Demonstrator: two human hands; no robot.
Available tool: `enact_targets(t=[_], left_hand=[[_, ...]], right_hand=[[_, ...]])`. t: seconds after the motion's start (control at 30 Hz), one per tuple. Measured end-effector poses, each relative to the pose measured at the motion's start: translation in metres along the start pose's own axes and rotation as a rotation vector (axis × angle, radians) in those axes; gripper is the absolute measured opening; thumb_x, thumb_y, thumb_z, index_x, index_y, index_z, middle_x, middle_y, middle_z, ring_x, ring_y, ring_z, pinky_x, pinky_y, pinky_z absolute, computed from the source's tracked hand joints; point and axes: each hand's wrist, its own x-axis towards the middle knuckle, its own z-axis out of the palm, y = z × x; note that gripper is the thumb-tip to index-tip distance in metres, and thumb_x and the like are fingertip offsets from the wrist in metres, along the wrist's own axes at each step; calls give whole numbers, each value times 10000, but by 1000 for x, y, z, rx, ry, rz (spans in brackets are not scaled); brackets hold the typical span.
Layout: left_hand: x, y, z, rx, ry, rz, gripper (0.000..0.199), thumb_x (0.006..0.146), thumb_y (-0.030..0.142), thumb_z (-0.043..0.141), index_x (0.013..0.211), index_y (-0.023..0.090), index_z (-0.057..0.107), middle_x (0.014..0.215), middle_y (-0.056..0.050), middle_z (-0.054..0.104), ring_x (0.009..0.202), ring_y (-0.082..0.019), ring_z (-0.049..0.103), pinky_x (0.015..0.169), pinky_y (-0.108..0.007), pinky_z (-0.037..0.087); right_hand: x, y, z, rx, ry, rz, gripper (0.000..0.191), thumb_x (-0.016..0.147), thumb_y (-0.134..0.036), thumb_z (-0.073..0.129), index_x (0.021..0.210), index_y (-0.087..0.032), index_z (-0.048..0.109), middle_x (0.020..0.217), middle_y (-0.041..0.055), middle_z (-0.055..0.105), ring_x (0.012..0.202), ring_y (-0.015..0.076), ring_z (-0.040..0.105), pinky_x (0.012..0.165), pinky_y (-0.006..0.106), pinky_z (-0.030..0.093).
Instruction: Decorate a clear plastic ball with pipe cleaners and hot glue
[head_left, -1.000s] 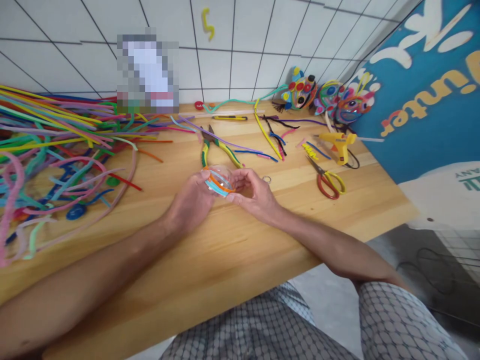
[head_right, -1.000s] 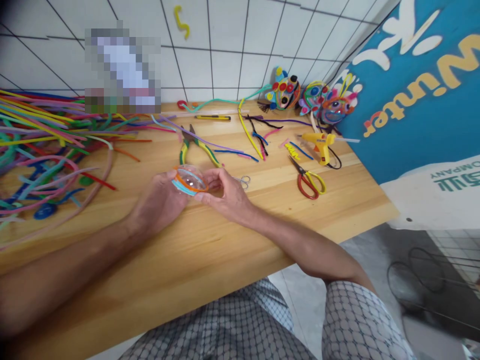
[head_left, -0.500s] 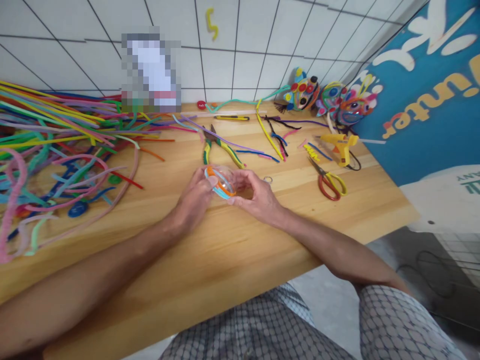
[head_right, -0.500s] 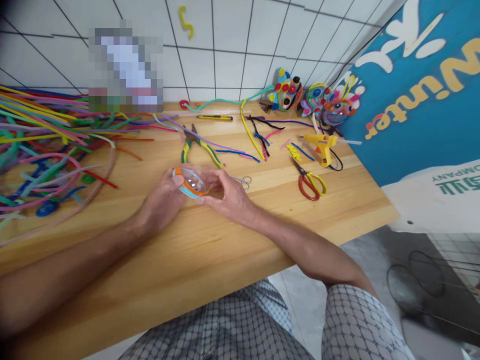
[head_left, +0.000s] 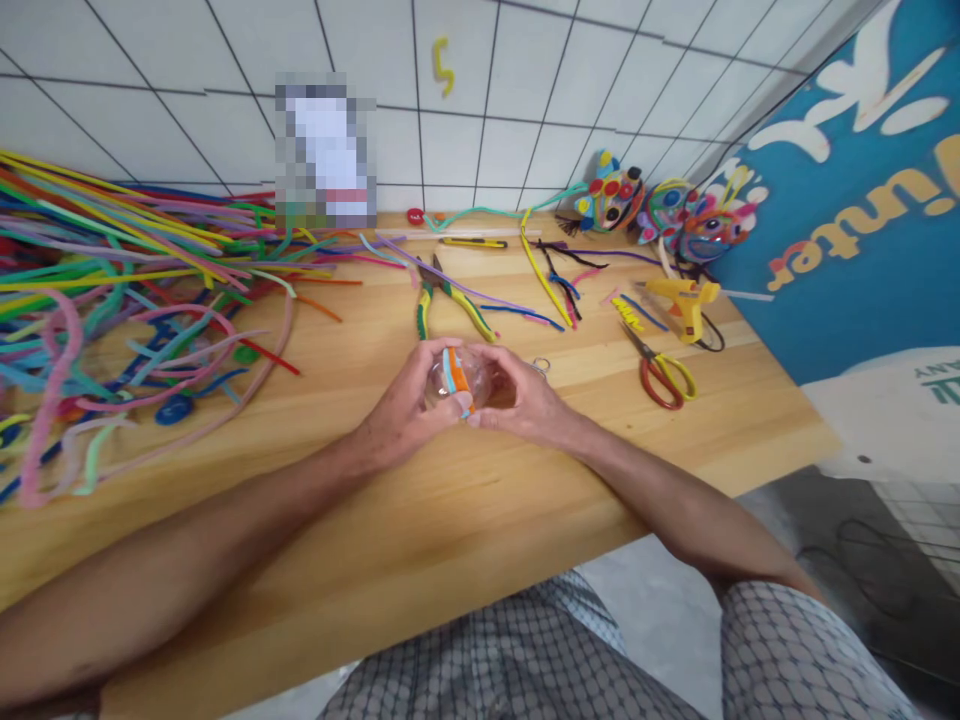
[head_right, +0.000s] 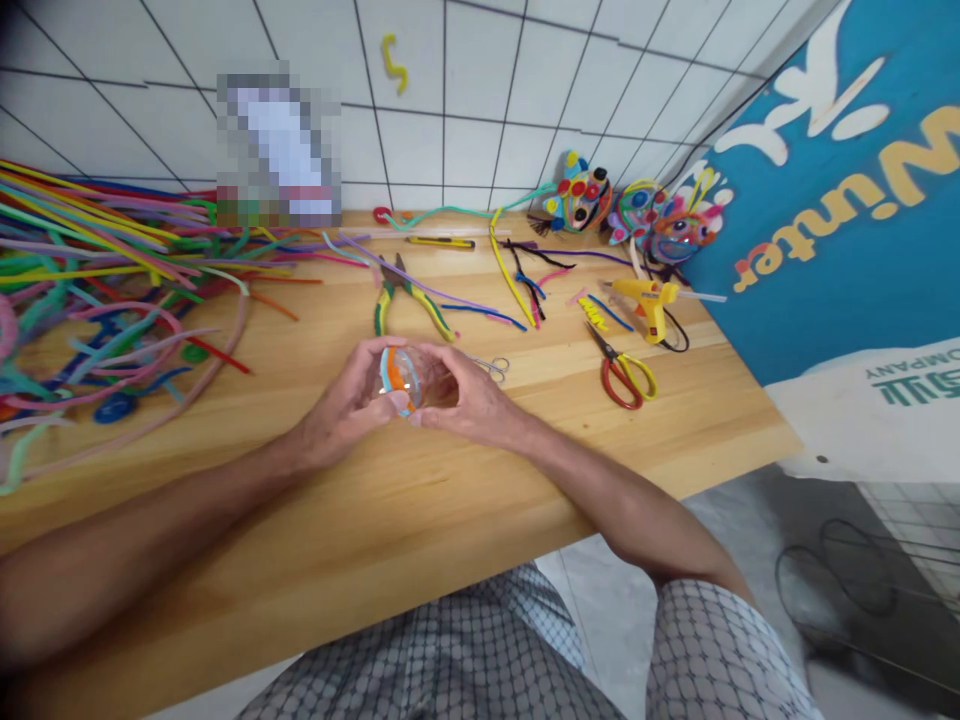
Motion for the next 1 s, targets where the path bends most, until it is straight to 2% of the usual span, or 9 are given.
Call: enact_targets(t=[0.13, 0.27, 0.4, 0.5, 0.63, 0.77, 0.87, 1.0], left_hand=[[-2, 2, -2, 108, -25, 101, 674, 948, 451, 878, 1536, 274, 602, 1468, -120, 714, 1324, -329, 691, 1194, -518, 543], [-3, 2, -3, 179, -61, 124, 737, 971, 449, 853, 1618, 271, 547, 1545, -152, 675, 1375, -353, 680, 1190, -532, 587], [-2, -1, -1, 199, -99, 178, 792, 954, 459, 866, 1644, 251, 538, 1650, -180, 628, 1536, -414, 608, 1346, -620, 496], [-1, -4, 1, 185, -133, 191, 796, 960, 448, 862, 1659, 248, 537, 1693, -194, 610, 1582, -434, 584, 1380, -662, 456], [-1, -5, 2, 145, -114, 170, 772, 952, 448, 882, 1638, 267, 577, 1690, -179, 624, 1591, -427, 589, 1386, -654, 451], [-3, -2, 1, 139, -76, 147, 755, 965, 462, 872, 1634, 275, 576, 1686, -168, 617, 1585, -410, 591, 1378, -633, 463], [-4, -2, -1, 164, -96, 139, 750, 997, 453, 839, 1657, 267, 537, 1676, -180, 613, 1556, -406, 610, 1338, -635, 502], [-3, -6, -2, 190, -137, 181, 727, 1024, 485, 809, 1652, 250, 526, 1652, -188, 633, 1552, -400, 619, 1333, -631, 511]], right_hand=[[-1, -10, -10, -63, -21, -78, 908, 889, -634, 984, 1641, -327, 579, 1649, 144, 676, 1467, 359, 706, 1199, 570, 637], [-3, -13, -12, -85, -30, -144, 795, 945, -577, 944, 1607, -328, 582, 1579, 138, 695, 1406, 334, 732, 1159, 549, 667], [-3, -11, -12, -140, -79, -198, 742, 933, -437, 940, 1585, -344, 599, 1591, 128, 677, 1392, 327, 722, 1104, 527, 690], [-1, -11, -14, -162, -107, -248, 744, 930, -379, 936, 1592, -351, 598, 1611, 128, 669, 1371, 319, 730, 1096, 526, 688], [-1, -11, -12, -189, -107, -283, 756, 920, -359, 941, 1600, -360, 611, 1605, 123, 680, 1411, 338, 718, 1179, 577, 648], [-6, -11, -9, -163, -37, -207, 842, 929, -420, 951, 1655, -343, 532, 1609, 143, 676, 1389, 336, 733, 1122, 548, 680], [-7, -12, -11, -204, -41, -219, 746, 950, -473, 945, 1581, -334, 572, 1596, 144, 685, 1383, 332, 734, 1099, 527, 680], [-4, -11, -15, -252, -81, -315, 661, 969, -399, 908, 1550, -333, 600, 1604, 137, 687, 1359, 320, 741, 1082, 509, 673]])
